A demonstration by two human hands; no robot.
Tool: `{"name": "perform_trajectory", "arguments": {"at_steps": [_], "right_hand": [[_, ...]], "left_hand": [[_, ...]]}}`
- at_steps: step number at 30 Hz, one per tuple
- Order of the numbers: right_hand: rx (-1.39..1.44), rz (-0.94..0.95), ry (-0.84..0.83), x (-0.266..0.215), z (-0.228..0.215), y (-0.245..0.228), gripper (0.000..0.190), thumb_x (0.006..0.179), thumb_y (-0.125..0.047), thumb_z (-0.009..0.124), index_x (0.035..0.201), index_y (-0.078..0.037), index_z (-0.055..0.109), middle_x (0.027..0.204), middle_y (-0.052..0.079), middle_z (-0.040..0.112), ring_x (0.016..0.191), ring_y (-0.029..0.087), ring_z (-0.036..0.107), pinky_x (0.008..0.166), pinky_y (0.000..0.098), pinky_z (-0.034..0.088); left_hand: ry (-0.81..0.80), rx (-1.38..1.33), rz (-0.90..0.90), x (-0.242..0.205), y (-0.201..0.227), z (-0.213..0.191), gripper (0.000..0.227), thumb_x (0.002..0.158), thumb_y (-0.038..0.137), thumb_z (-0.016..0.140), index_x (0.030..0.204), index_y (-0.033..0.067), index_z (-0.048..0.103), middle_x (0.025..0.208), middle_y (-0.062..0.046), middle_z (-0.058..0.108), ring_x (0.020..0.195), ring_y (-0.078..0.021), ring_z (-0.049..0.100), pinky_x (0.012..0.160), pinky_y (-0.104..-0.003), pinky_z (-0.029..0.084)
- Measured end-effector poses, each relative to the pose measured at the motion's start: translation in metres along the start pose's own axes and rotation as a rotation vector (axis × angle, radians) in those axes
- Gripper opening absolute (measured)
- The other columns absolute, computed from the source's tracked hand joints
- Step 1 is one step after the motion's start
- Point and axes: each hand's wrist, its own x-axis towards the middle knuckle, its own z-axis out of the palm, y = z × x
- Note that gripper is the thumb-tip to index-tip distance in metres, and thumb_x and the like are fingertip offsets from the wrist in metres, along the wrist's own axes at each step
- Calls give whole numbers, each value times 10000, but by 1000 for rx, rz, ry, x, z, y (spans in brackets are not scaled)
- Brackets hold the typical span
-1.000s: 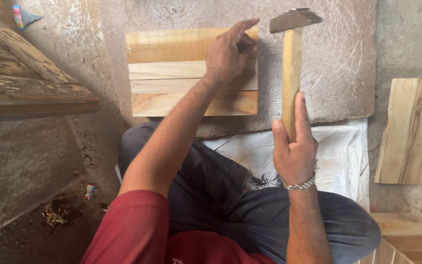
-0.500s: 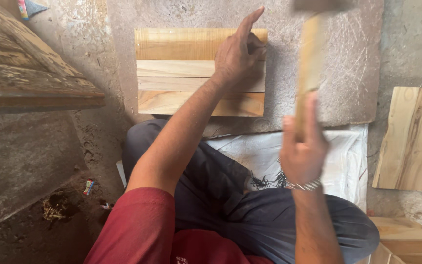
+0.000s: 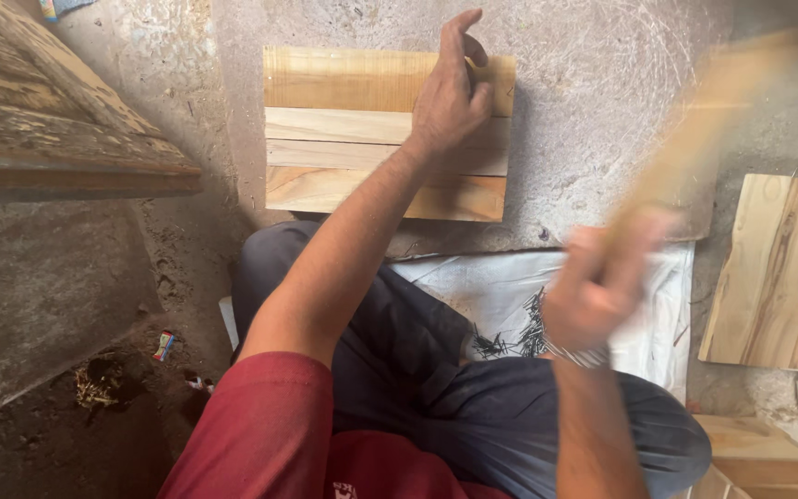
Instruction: The person assembles a wooden box by nailing wooden planks together using a hammer. They sit on the floor, align the planks, and repeatedly hammer nails to secure the structure.
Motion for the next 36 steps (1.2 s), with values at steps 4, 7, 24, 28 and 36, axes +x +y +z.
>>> {"name": "perform_trajectory", "arguments": {"at_steps": [4, 7, 24, 28, 36], "right_hand": [[-279, 298, -523, 6, 12, 3, 608, 999, -100, 636, 1572, -18, 447, 1371, 240, 644, 1137, 345, 715, 929, 419, 574], [-403, -266, -268, 13, -15, -5, 506, 1071, -80, 592, 1542, 28, 442, 1461, 272, 595, 1256, 406, 683, 1026, 413, 591], [-131, 76, -78, -43, -18, 14, 552, 1098, -51, 616, 1562, 88, 351, 1435, 312, 606, 1196, 337, 717, 970, 383, 599], [155, 617, -111, -65, -27, 11, 708, 1049, -94, 601, 1662, -46, 249, 979, 198, 572, 723, 212, 573, 589, 353, 487], [725, 1134, -27, -52, -43, 71, 771, 994, -149, 613, 1654, -179, 215, 681, -13, 512, 478, 54, 477, 384, 233, 428]], "left_hand": [[-19, -46, -45, -3, 5, 0, 699, 878, -3, 544, 1510, 103, 266, 1029, -89, 565, 880, -239, 658, 851, -408, 555], [-31, -58, -67, -1, 3, -2, 637, 917, 9, 546, 1496, 97, 295, 1037, -86, 571, 926, -254, 659, 891, -426, 542], [145, -55, 246, 8, -29, 24, 635, 959, -31, 536, 1475, -34, 165, 1308, -234, 507, 1121, -363, 584, 1001, -432, 500], [41, -88, 11, -2, -14, 7, 467, 949, -7, 554, 1349, -13, 315, 1118, -182, 558, 970, -294, 620, 904, -411, 531], [-346, 40, 78, -169, 95, 62, 127, 864, 207, 669, 962, 132, 639, 883, -117, 664, 809, -337, 681, 702, -466, 541]]}}
